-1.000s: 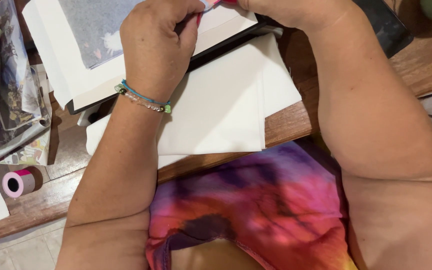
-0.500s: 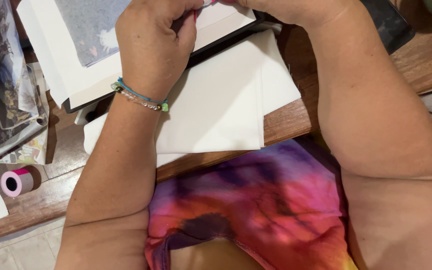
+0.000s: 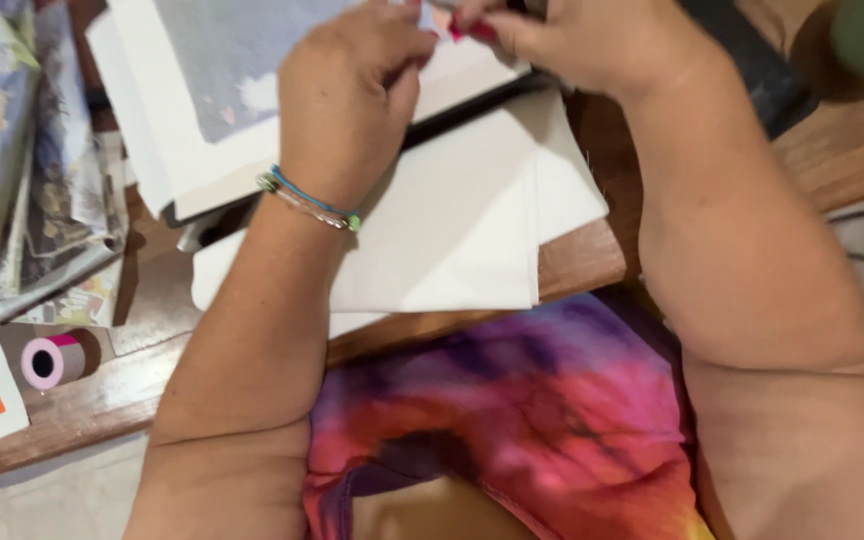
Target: The person tapes a printed picture of a boy and a lamb onto a white backing board inside a black frame. They use pink tape to secure the corners and edges of the picture, smoothing it down to ensure it is flat.
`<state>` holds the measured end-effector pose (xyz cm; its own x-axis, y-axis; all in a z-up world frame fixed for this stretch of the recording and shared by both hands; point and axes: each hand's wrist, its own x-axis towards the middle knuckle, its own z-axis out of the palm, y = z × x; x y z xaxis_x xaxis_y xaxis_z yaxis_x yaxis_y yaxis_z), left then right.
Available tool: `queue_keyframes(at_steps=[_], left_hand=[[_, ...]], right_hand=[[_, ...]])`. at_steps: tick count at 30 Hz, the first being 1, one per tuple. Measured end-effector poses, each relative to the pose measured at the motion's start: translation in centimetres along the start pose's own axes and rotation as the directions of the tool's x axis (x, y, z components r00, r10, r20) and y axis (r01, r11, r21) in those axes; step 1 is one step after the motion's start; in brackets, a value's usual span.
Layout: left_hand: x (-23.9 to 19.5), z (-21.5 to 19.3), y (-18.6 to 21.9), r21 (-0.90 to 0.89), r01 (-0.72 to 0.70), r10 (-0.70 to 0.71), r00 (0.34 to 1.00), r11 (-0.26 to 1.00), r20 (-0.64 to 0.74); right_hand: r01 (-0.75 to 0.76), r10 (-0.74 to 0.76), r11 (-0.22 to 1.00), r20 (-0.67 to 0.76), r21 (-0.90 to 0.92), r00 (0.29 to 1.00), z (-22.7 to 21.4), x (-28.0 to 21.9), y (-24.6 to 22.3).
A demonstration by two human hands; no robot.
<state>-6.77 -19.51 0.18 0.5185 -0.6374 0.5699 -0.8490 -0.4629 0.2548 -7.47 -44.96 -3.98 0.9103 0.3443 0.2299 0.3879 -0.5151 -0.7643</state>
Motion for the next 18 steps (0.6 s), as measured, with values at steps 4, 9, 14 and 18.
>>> queue_keyframes(at_steps=[4, 9, 14, 18], left_hand=[[0.4, -0.2, -0.1, -0.048, 0.041, -0.040, 0.999, 0.998, 0.019], [0.3, 0.2, -0.6, 0.004, 0.102, -0.102, 0.995, 0.995, 0.023], [-0.1, 0.1, -2.0, 0.075, 0.216, -0.224, 0.964, 0.974, 0.140], [-0.8, -3.5, -3.5, 0.153, 0.123, -0.160, 0.954, 0.981, 0.255]], right_hand=[[0.288, -0.284, 0.957, -0.093, 0.040, 0.954, -0.5, 0.6, -2.4], [0.226, -0.232, 0.972, -0.080, -0.071, 0.970, -1.3, 0.4, -5.4], [0.041, -0.043, 0.999, -0.076, -0.033, 0.996, -1.1, 0.5, -4.5], [0.101, -0.094, 0.992, -0.096, 0.073, 0.991, -0.6, 0.5, -3.7]])
